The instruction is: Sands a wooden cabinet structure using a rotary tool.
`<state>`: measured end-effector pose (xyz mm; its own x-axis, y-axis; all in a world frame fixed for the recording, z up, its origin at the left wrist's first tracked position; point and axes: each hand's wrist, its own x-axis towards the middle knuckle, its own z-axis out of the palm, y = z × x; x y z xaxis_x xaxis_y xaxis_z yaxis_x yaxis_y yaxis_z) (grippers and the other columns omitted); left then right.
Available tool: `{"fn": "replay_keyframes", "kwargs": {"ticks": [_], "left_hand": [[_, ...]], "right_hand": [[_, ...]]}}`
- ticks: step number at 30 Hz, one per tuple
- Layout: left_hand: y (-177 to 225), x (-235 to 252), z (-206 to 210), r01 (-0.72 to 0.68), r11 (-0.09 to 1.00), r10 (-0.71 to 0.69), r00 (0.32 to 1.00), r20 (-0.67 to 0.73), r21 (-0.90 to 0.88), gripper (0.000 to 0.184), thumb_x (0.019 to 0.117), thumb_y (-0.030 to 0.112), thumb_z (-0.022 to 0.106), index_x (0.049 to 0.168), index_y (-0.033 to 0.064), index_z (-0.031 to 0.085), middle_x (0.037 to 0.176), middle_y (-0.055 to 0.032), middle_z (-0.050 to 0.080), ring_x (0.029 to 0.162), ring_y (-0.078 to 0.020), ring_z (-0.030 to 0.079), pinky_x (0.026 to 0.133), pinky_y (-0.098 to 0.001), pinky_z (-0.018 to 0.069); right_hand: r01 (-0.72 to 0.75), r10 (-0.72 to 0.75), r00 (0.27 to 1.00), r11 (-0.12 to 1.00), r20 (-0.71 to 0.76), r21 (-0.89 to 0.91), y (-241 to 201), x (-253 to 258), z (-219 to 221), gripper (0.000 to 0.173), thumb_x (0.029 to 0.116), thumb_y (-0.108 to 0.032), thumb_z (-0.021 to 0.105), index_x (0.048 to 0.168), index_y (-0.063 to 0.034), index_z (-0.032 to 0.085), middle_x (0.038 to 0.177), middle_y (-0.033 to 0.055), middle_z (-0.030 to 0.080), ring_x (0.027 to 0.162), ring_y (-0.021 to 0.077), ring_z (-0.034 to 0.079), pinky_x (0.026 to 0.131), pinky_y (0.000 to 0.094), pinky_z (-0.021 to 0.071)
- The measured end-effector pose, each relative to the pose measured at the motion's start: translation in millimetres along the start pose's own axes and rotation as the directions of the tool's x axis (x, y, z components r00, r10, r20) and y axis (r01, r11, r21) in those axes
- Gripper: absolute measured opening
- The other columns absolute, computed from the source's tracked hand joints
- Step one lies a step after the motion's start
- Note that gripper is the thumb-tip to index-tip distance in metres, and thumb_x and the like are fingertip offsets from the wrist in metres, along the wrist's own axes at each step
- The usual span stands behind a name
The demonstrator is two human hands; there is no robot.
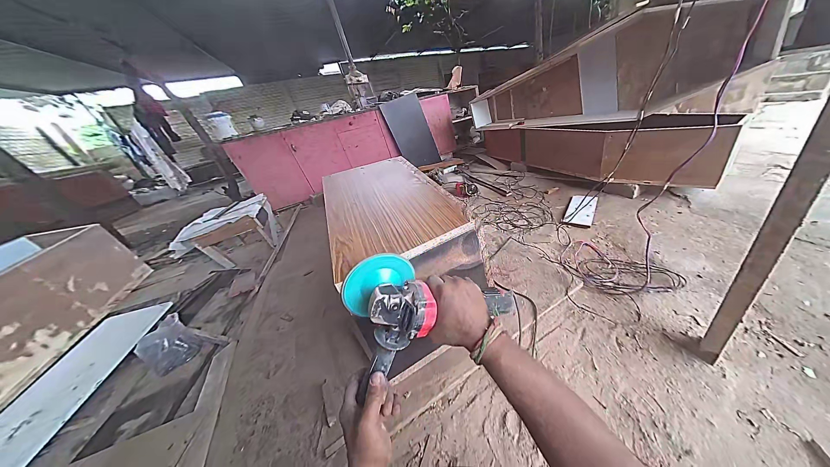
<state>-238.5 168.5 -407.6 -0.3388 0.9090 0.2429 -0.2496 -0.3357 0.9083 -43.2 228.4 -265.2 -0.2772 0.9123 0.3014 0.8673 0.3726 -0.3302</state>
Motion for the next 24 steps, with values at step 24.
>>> {"fn": "replay_keyframes", "kwargs": {"ticks": [24], "left_hand": [[25.9, 40.3, 166.6, -0.009, 0.886, -0.055, 0.991, 0.124, 0.464, 0.052, 0.0833, 0.047, 0.083, 0.11, 0.005, 0.069, 0.078, -0.006, 0.061, 0.051, -0.0129, 0.05, 0.048, -0.0319, 0.0457]], "right_hand": [[-0.391, 0.504, 0.853, 0.789, -0.135, 0.473, 161.9, -19.5, -12.7, 0.056, 0.0578, -0.023, 0.092, 0.107, -0.0058, 0.071, 0.099, 0.0125, 0.074, 0.096, 0.0288, 0.072, 0.087, 0.0561, 0.0577]]}}
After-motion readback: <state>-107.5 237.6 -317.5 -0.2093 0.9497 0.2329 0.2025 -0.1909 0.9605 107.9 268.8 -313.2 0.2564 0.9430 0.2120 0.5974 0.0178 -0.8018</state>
